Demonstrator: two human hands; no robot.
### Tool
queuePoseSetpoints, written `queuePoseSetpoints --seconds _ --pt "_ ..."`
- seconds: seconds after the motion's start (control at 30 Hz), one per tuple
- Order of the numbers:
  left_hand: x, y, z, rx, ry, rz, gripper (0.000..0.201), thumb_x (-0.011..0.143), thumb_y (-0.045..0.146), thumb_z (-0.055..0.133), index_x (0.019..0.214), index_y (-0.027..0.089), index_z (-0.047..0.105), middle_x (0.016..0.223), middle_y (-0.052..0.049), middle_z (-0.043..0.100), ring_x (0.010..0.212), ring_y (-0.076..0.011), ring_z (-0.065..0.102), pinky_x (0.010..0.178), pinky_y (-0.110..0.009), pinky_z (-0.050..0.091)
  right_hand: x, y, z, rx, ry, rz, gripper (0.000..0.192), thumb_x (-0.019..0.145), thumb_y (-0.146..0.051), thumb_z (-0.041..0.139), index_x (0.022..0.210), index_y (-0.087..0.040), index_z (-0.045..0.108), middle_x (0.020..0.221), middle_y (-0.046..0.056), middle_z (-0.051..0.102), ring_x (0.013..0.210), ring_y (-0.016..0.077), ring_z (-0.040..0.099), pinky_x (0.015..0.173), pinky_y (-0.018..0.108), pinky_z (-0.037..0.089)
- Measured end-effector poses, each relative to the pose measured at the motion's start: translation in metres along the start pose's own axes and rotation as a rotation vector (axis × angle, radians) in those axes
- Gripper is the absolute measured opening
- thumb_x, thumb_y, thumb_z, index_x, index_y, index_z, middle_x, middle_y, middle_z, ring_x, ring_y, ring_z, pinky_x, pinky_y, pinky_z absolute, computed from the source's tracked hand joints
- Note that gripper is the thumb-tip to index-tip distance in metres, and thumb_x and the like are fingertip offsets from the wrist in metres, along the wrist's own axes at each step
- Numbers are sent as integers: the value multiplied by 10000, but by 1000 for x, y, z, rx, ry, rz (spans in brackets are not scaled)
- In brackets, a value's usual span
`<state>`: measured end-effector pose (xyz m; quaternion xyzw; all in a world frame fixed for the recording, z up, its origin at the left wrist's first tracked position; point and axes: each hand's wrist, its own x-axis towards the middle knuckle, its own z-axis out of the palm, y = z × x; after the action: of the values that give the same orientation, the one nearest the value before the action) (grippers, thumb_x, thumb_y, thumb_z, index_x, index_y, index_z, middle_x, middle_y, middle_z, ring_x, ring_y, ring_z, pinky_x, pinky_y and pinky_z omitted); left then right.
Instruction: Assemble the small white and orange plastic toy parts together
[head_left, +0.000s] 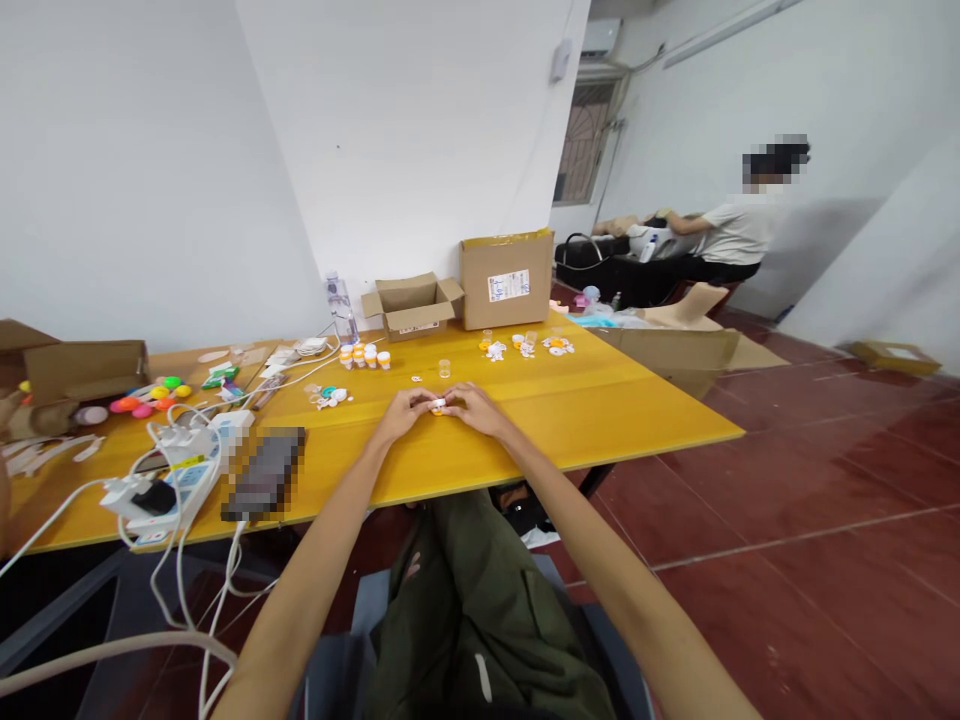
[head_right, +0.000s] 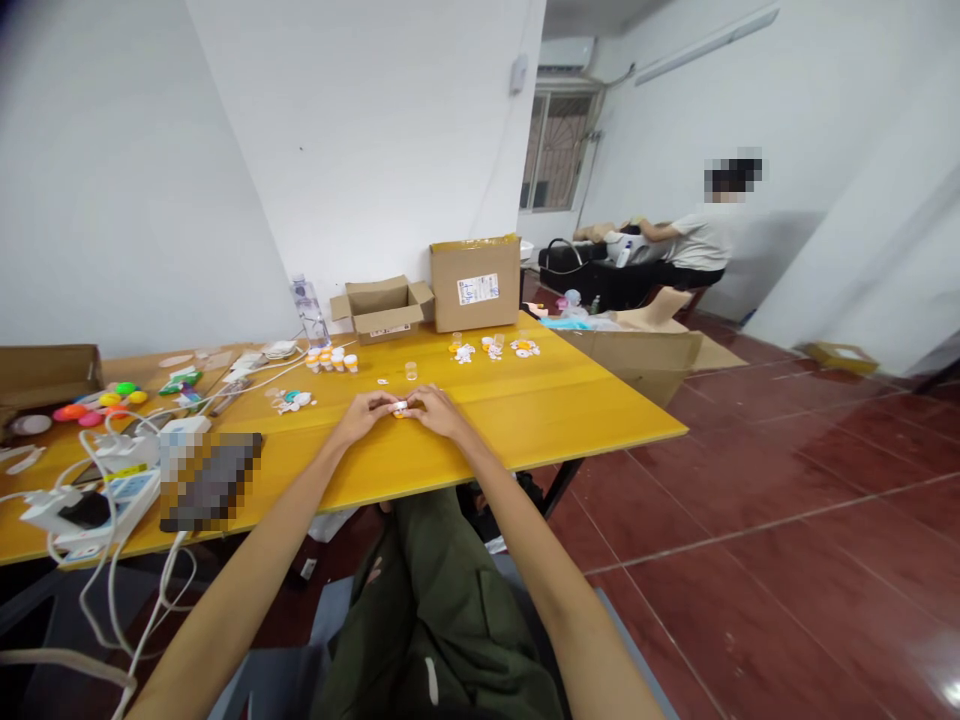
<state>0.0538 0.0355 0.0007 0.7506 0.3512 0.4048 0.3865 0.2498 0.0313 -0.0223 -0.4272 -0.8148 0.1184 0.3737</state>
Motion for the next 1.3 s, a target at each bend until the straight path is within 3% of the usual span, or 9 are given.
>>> queuePoseSetpoints --seconds 0.5,1.3 --pt "0 4 3 -4 -28 5 175 747 369 708 710 198 717 891 -63 767 899 -236 693 894 -383 520 0 -1 -2 34 -22 -10 100 841 -287 698 927 -262 741 1025 34 722 982 219 633 940 393 456" --pt "-3 0 3 231 -69 266 128 860 230 609 823 204 729 1038 -63 733 994 -198 665 956 -377 499 1 4 -1 46 -22 -40 164 791 -190 735 951 -224 728 1010 50 720 951 216 629 888 378 469"
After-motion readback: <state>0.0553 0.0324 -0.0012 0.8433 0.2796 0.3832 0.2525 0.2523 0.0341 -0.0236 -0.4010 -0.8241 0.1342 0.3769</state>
